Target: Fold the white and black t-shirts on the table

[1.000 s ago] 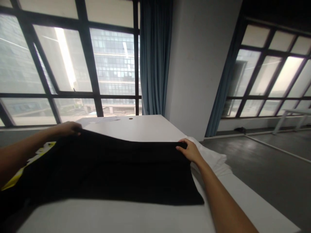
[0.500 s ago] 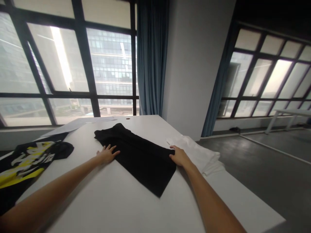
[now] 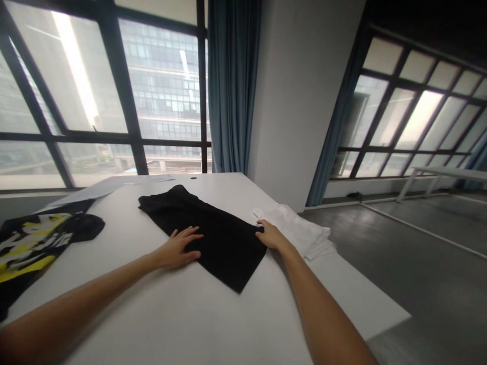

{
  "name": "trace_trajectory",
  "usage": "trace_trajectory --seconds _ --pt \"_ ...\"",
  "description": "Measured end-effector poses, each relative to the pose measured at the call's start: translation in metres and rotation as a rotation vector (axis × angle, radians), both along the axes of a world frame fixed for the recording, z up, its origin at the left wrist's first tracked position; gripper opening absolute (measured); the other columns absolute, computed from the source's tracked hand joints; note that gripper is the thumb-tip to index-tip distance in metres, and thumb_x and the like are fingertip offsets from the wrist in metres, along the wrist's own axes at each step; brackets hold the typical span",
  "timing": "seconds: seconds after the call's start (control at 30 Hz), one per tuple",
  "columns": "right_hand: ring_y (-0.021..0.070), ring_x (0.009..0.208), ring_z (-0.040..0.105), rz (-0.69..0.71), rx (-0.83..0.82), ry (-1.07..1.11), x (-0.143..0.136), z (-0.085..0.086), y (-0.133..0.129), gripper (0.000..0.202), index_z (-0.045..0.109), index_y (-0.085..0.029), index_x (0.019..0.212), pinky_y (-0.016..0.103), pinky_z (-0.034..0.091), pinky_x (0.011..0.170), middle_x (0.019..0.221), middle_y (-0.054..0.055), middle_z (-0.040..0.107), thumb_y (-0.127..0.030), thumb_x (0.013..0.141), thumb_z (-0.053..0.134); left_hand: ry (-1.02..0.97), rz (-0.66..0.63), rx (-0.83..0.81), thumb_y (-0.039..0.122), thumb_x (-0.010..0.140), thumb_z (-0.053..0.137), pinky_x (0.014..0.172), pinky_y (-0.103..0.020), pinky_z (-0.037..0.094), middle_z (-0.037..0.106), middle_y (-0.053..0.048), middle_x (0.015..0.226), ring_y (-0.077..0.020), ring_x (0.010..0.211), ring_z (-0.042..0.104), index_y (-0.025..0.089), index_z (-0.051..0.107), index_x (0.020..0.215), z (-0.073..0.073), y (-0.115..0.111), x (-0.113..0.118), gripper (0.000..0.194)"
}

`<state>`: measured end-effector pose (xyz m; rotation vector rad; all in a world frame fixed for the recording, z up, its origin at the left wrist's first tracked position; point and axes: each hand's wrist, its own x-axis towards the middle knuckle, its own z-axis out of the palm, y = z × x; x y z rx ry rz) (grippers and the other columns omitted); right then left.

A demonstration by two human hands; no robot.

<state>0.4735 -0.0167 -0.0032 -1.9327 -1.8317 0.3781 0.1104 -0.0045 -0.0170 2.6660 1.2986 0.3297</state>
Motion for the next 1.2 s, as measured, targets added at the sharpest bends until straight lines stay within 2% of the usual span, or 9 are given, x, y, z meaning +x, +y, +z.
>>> trace_trajectory --seconds 0.13,0.3,0.43,0.57,0.77,0.83,0.93,1.03,1.2 --pt "0.0218 0.114 0.059 0.035 0.079 -0.014 0.003 -0.002 0.002 0.050 0.061 -0.013 0.123 0.028 0.043 0.098 0.127 0.013 0.063 -0.008 0.074 0.056 -0.171 -0.287 -0.024 0.046 0.092 0.054 0.116 -0.051 0.025 0.059 -0.008 0.137 -0.0261 0.129 0.050 0.026 0.069 0.112 0.000 -0.021 0.022 0.032" --pt "0.0193 0.094 0.063 0.084 0.049 0.000 0.000 0.004 -0.006 0.031 0.069 -0.015 0.092 0.027 0.048 0.084 0.099 0.007 0.070 -0.003 0.067 0.056 -0.304 -0.314 0.018 0.038 0.097 0.044 0.094 -0.036 0.045 0.071 -0.008 0.100 -0.0208 0.096 0.063 0.019 0.068 0.097 0.005 -0.018 0.019 0.030" --pt "0.0136 0.067 0.059 0.211 -0.268 0.239 -0.012 0.012 -0.022 0.010 0.067 -0.015 0.082 0.024 0.051 0.058 0.078 0.002 0.065 -0.017 0.072 0.066 -0.389 -0.265 -0.089 0.049 0.097 0.041 0.081 -0.031 0.047 0.069 -0.006 0.091 -0.0185 0.085 0.061 0.018 0.065 0.094 0.013 -0.023 -0.014 0.039" --pt "0.0113 0.060 0.060 0.529 -0.608 0.449 -0.042 0.027 -0.046 0.034 0.068 -0.016 0.084 0.022 0.053 0.052 0.072 0.000 0.063 -0.042 0.066 0.081 -0.508 -0.173 -0.214 0.063 0.091 0.045 0.081 -0.032 0.046 0.069 -0.006 0.091 -0.0203 0.088 0.060 0.017 0.066 0.093 0.021 -0.038 -0.066 0.051" --pt "0.0141 0.064 0.069 1.042 -1.013 0.509 -0.090 0.045 -0.065 0.062 0.068 -0.013 0.105 0.020 0.053 0.054 0.082 0.004 0.071 -0.055 0.062 0.083 -0.529 -0.184 -0.546 0.065 0.083 0.057 0.079 -0.033 0.046 0.073 -0.007 0.085 -0.0244 0.088 0.064 0.016 0.066 0.076 0.042 -0.062 -0.130 0.050" --pt "0.0131 0.061 0.068 0.998 -0.894 0.549 -0.096 0.041 -0.062 0.062 0.067 -0.013 0.104 0.020 0.052 0.051 0.083 0.005 0.071 -0.058 0.064 0.081 -0.481 -0.202 -0.571 0.061 0.089 0.049 0.086 -0.034 0.046 0.073 -0.007 0.086 -0.0244 0.091 0.064 0.017 0.067 0.078 0.051 -0.073 -0.139 0.050" --pt "0.0107 0.056 0.064 0.750 -0.528 0.572 -0.100 0.027 -0.053 0.057 0.065 -0.013 0.095 0.019 0.048 0.047 0.075 0.002 0.067 -0.062 0.070 0.074 -0.357 -0.130 -0.417 0.059 0.091 0.046 0.085 -0.032 0.046 0.071 -0.006 0.088 -0.0211 0.088 0.062 0.018 0.068 0.082 0.060 -0.092 -0.141 0.048" --pt "0.0101 0.052 0.061 0.575 -0.316 0.479 -0.103 0.015 -0.046 0.052 0.062 -0.013 0.096 0.020 0.044 0.044 0.073 0.001 0.064 -0.060 0.077 0.068 -0.151 -0.023 -0.289 0.057 0.078 0.067 0.072 -0.027 0.046 0.066 -0.002 0.084 -0.0176 0.078 0.058 0.018 0.067 0.084 0.063 -0.114 -0.136 0.039" --pt "0.0100 0.051 0.058 0.549 -0.150 0.331 -0.113 0.010 -0.047 0.039 0.061 -0.013 0.108 0.024 0.045 0.052 0.074 0.000 0.065 -0.043 0.084 0.064 0.008 -0.017 -0.359 0.054 0.058 0.082 0.062 -0.025 0.043 0.064 0.000 0.083 -0.0176 0.073 0.058 0.021 0.068 0.092 0.055 -0.138 -0.130 0.050"
